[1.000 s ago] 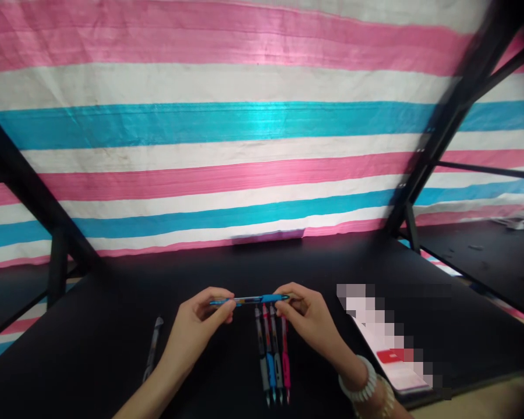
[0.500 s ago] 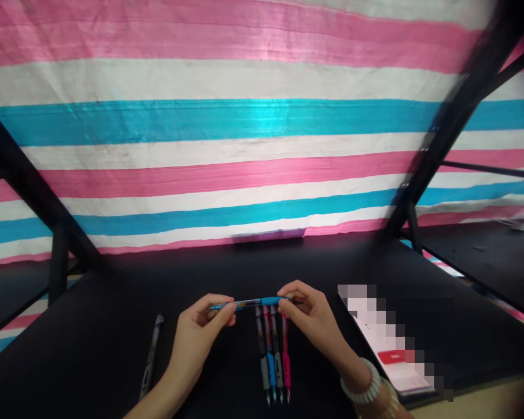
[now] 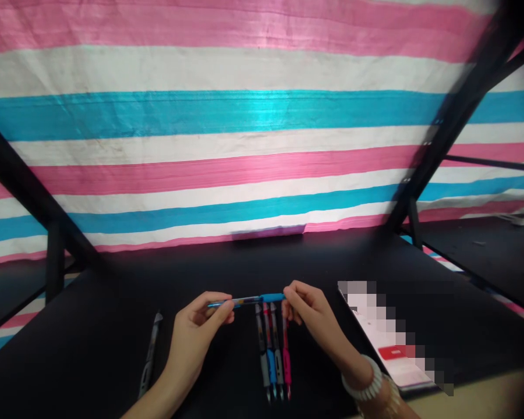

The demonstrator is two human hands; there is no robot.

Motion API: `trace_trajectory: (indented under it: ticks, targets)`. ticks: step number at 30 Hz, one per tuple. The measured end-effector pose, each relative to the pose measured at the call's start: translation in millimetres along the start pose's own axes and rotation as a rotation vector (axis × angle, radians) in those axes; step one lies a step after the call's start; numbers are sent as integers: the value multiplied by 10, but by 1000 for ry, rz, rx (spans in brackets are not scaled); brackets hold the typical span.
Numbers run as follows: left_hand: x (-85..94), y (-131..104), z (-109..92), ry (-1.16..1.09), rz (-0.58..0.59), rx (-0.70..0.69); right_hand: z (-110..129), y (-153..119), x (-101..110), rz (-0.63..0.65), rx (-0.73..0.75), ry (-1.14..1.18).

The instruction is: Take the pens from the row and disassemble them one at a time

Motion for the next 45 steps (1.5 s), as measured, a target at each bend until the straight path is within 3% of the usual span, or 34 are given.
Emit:
trace_trajectory:
  ticks: [35,45]
  targets:
    - [13,17,18,-42,-12,-17,-22,3,4,-24,12,88]
    - [25,19,51,-45,-19,-7,-19,17,-26,28,0,137]
Point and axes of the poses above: each hand's wrist, its own y-axis towards the middle knuckle, its own x-axis out of the back of the hand, z = x × y, the point moved 4 cm from there along y, towards the middle knuckle, and after that the axes turned 14 degrees about z, right-handed, at the moved point
